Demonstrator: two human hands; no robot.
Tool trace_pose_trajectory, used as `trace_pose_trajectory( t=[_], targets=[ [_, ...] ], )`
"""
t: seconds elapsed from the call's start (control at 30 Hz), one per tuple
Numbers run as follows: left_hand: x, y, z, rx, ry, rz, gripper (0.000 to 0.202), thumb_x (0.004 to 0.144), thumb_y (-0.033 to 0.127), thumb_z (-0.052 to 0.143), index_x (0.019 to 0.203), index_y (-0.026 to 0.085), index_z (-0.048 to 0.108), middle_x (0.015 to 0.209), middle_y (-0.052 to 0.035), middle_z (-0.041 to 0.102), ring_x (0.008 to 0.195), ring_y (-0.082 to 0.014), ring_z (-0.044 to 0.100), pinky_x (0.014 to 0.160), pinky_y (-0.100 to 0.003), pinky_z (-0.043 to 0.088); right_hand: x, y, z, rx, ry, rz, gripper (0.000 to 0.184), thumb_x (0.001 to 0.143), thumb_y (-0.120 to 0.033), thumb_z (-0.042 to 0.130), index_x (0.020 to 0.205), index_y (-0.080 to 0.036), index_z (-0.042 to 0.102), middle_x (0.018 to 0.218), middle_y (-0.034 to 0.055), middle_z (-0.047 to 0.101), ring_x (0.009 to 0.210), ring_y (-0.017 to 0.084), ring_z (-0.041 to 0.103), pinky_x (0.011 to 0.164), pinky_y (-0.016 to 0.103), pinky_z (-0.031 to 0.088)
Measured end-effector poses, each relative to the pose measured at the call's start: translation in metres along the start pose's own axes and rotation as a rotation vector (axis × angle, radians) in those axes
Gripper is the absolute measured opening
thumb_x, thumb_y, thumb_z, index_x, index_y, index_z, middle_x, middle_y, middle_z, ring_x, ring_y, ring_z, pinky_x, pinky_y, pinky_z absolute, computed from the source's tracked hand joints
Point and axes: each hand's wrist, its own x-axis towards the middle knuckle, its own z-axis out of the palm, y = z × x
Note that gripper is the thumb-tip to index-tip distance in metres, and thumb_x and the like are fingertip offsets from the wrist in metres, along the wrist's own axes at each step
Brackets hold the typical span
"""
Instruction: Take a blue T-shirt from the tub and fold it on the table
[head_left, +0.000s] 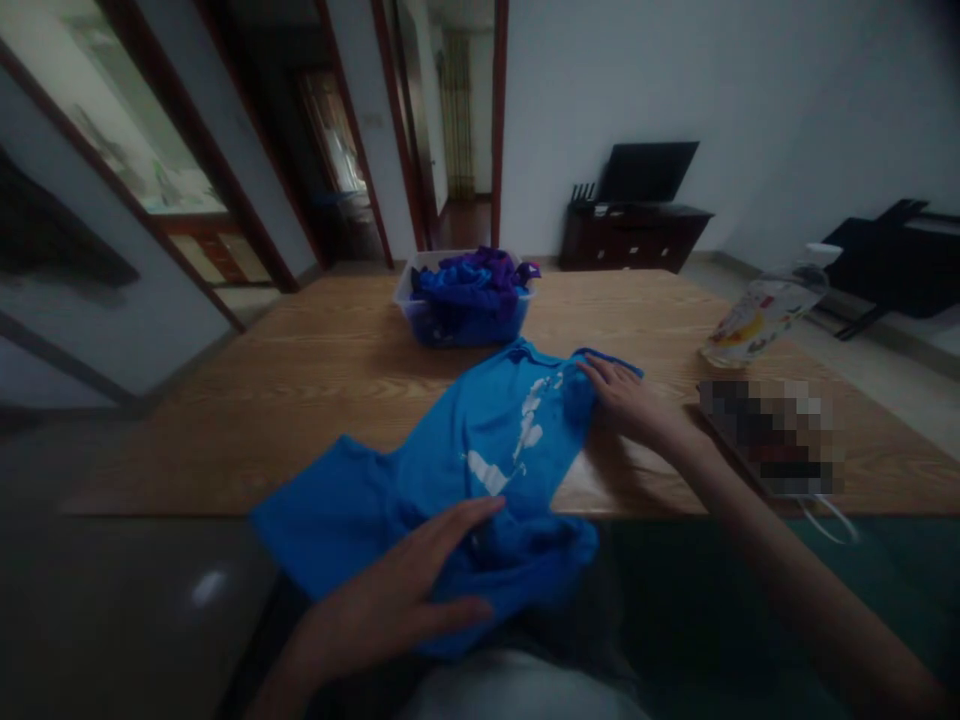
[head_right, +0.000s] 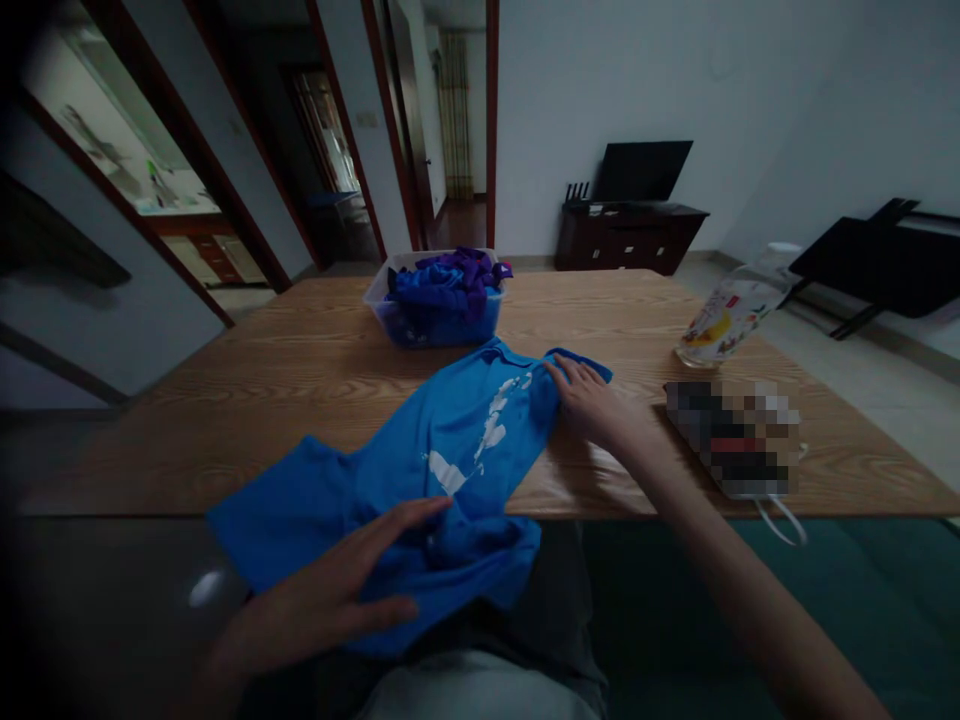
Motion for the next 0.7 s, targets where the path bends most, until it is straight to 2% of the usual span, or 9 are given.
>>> trace_pose_trajectory(
  t=[0.07,0.1,0.2,0.27,0.33,0.43,0.53,0.6,0.7],
  targets=[
    [0.008,-0.030,-0.009,0.175,0.176,-0.055,0.064,0.108,0.061,0.061,0.169,0.045,0.050,0.179,-0.0018,0.047,0.166,-0.0337,0.045,0.138,-0.059,0.037,-0.031,-0.029,-0.008,0.064,0.013,-0.095,0.090,0.097,-0.005,0.052,0.181,-0.023,0.024,0.178,0.0205,0.044,0.162,0.040,0.048,0.130,0.063,0.046],
    [0.007,-0.051,-0.016,0.264,0.258,-0.062,0.060,0.109,0.062,0.059,0.165,0.040,0.057,0.177,-0.0049,0.050,0.165,-0.0358,0.046,0.138,-0.062,0.036,-0.048,-0.044,-0.011,0.110,-0.004,-0.132,0.089,0.098,-0.007,0.054,0.180,-0.026,0.026,0.178,0.0184,0.046,0.161,0.039,0.050,0.130,0.063,0.047],
    [-0.005,-0.117,-0.039,0.460,0.442,-0.120,0.063,0.111,0.063,0.052,0.165,0.031,0.057,0.174,-0.0112,0.053,0.162,-0.0358,0.050,0.136,-0.064,0.036,-0.091,-0.073,-0.017,0.220,-0.067,-0.175,0.066,0.108,-0.025,0.058,0.172,-0.030,0.042,0.170,0.0154,0.057,0.153,0.036,0.059,0.125,0.061,0.052],
    [-0.013,-0.147,-0.051,0.530,0.525,-0.125,0.064,0.112,0.064,0.047,0.164,0.029,0.057,0.174,-0.0122,0.054,0.162,-0.0353,0.050,0.136,-0.064,0.037,-0.101,-0.071,-0.014,0.232,-0.063,-0.101,0.051,0.114,-0.035,0.050,0.164,-0.028,0.052,0.165,0.0159,0.061,0.151,0.036,0.061,0.124,0.060,0.052],
    [-0.016,-0.161,-0.056,0.566,0.563,-0.126,0.064,0.113,0.065,0.045,0.163,0.029,0.058,0.173,-0.0118,0.055,0.163,-0.0348,0.049,0.136,-0.063,0.037,-0.095,-0.054,-0.006,0.214,-0.050,0.017,0.048,0.117,-0.042,0.040,0.155,-0.023,0.061,0.161,0.0176,0.064,0.149,0.037,0.063,0.123,0.061,0.052],
    [-0.005,-0.156,-0.053,0.544,0.586,-0.121,0.065,0.113,0.066,0.045,0.164,0.027,0.055,0.173,-0.0118,0.054,0.164,-0.0333,0.047,0.137,-0.060,0.036,-0.067,-0.021,0.007,0.128,-0.080,0.194,0.055,0.117,-0.050,0.031,0.147,-0.019,0.066,0.161,0.0220,0.062,0.149,0.041,0.061,0.121,0.062,0.051],
    [0.025,-0.132,-0.052,0.478,0.533,-0.093,0.066,0.112,0.066,0.048,0.166,0.028,0.052,0.174,-0.0108,0.052,0.164,-0.0316,0.047,0.138,-0.054,0.036,-0.030,0.009,0.013,0.010,-0.136,0.271,0.064,0.112,-0.059,0.041,0.150,-0.012,0.062,0.160,0.0300,0.060,0.148,0.047,0.058,0.120,0.063,0.049],
    [0.055,-0.114,-0.058,0.437,0.493,-0.068,0.067,0.110,0.066,0.053,0.165,0.028,0.052,0.172,-0.0110,0.055,0.160,-0.0328,0.051,0.136,-0.054,0.040,-0.007,0.025,0.012,-0.023,-0.191,0.310,0.067,0.107,-0.060,0.051,0.148,-0.008,0.062,0.149,0.0335,0.066,0.137,0.048,0.064,0.113,0.060,0.052],
    [0.109,-0.094,-0.070,0.403,0.487,-0.016,0.069,0.102,0.062,0.068,0.159,0.027,0.056,0.161,-0.0139,0.063,0.151,-0.0363,0.059,0.129,-0.054,0.047,0.023,0.048,0.008,0.102,-0.291,0.281,0.049,0.102,-0.051,0.063,0.131,-0.013,0.073,0.122,0.0244,0.079,0.109,0.039,0.075,0.098,0.046,0.059]
  ],
)
